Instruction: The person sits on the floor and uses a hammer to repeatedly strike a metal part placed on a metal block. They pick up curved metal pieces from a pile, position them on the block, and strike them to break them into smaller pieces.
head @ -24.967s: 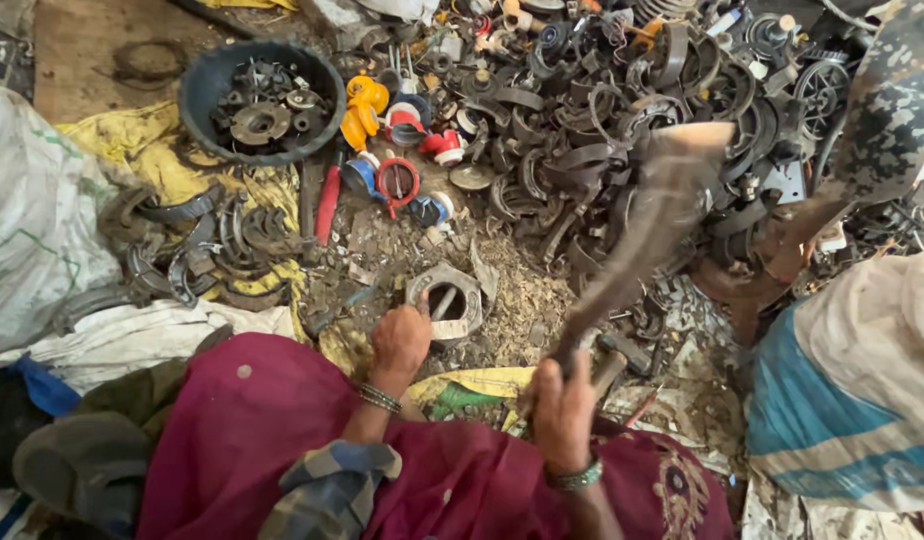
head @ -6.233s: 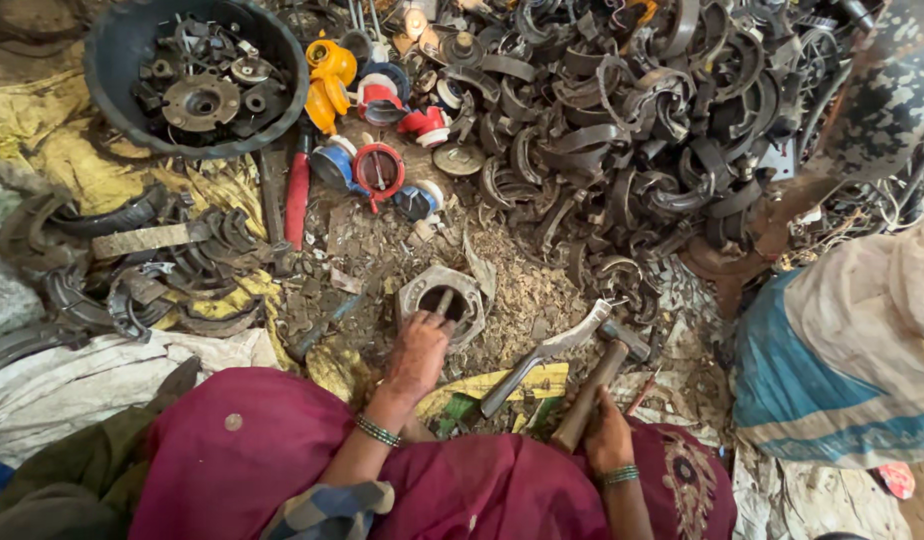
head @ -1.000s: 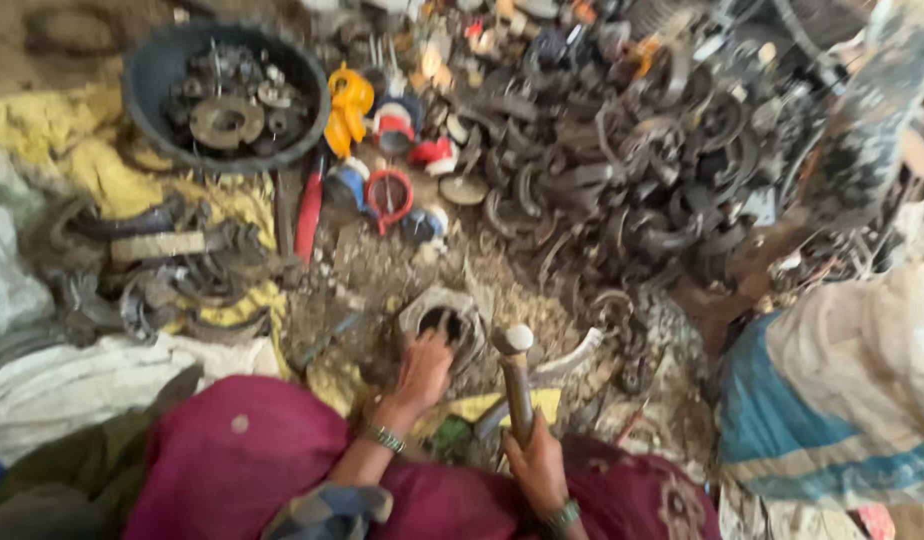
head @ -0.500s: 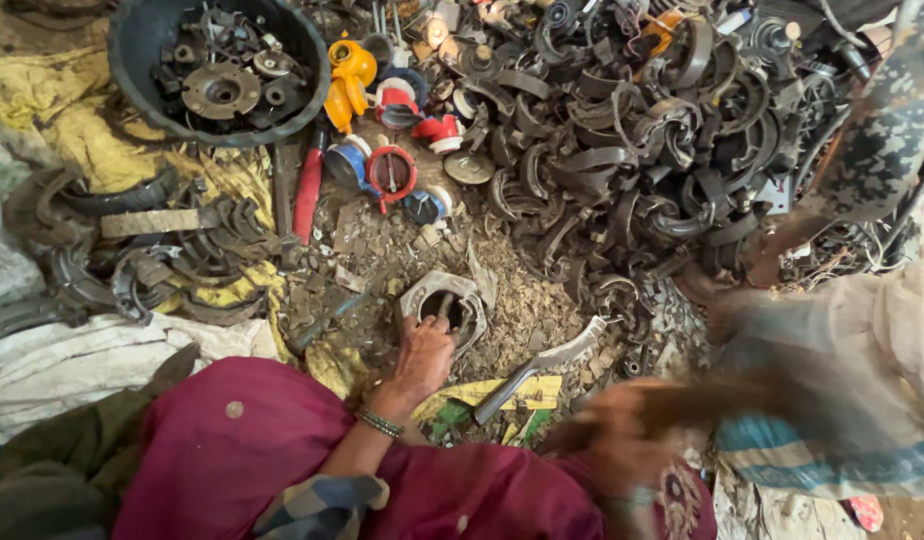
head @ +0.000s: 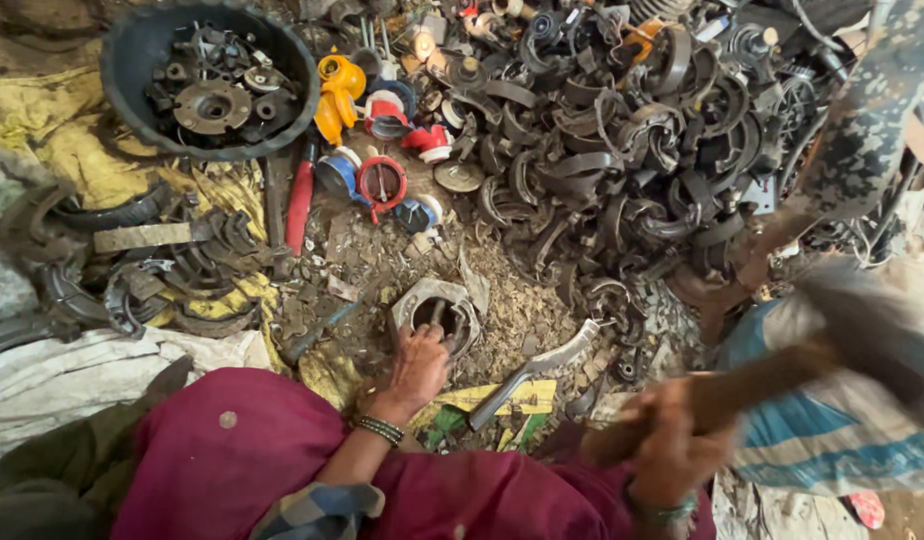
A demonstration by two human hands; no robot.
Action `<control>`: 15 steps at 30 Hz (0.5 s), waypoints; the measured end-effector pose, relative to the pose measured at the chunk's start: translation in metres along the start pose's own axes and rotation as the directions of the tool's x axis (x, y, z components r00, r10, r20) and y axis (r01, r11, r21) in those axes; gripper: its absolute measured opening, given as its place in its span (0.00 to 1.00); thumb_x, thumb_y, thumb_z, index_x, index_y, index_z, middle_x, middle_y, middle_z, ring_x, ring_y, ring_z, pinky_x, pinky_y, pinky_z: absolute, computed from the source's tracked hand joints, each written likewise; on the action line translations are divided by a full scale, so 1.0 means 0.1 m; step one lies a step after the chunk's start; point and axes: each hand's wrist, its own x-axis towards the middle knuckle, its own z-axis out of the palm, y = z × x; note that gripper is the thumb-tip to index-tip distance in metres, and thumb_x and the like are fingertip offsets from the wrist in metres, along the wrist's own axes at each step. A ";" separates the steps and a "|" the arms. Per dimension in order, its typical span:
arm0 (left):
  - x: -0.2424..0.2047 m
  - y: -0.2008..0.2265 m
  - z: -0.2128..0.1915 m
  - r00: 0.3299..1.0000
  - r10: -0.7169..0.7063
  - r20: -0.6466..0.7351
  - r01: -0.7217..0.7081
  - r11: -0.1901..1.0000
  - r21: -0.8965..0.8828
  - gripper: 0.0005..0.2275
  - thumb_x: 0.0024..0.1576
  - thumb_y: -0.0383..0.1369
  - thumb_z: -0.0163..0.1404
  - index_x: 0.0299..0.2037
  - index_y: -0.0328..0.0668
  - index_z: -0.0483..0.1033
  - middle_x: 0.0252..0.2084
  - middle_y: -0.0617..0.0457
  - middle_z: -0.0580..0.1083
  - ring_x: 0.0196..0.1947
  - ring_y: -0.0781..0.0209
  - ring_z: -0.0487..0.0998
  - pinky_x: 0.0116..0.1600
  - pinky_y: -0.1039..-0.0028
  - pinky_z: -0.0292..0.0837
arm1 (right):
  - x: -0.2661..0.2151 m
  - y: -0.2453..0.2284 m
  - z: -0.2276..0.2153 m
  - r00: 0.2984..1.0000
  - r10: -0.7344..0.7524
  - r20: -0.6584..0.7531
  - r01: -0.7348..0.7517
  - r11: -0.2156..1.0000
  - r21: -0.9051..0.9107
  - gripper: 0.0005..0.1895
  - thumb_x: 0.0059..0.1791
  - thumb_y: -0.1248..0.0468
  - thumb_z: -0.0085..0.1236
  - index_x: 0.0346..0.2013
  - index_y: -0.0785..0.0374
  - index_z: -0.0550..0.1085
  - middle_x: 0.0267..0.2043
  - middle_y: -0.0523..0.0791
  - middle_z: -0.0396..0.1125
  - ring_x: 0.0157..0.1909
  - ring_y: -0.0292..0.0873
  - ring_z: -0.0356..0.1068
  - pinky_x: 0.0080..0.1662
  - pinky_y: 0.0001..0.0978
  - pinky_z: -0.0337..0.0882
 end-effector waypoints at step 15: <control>-0.08 -0.02 -0.18 1.000 0.025 -0.003 -0.025 0.998 0.055 0.06 0.48 0.29 0.52 0.33 0.41 0.82 0.49 0.40 0.75 0.51 0.47 0.73 0.60 0.49 0.62 | -0.91 0.98 0.25 0.685 0.706 0.182 -0.505 0.639 -0.580 0.15 0.48 0.63 0.61 0.47 0.64 0.71 0.28 0.55 0.75 0.23 0.45 0.69 0.25 0.37 0.68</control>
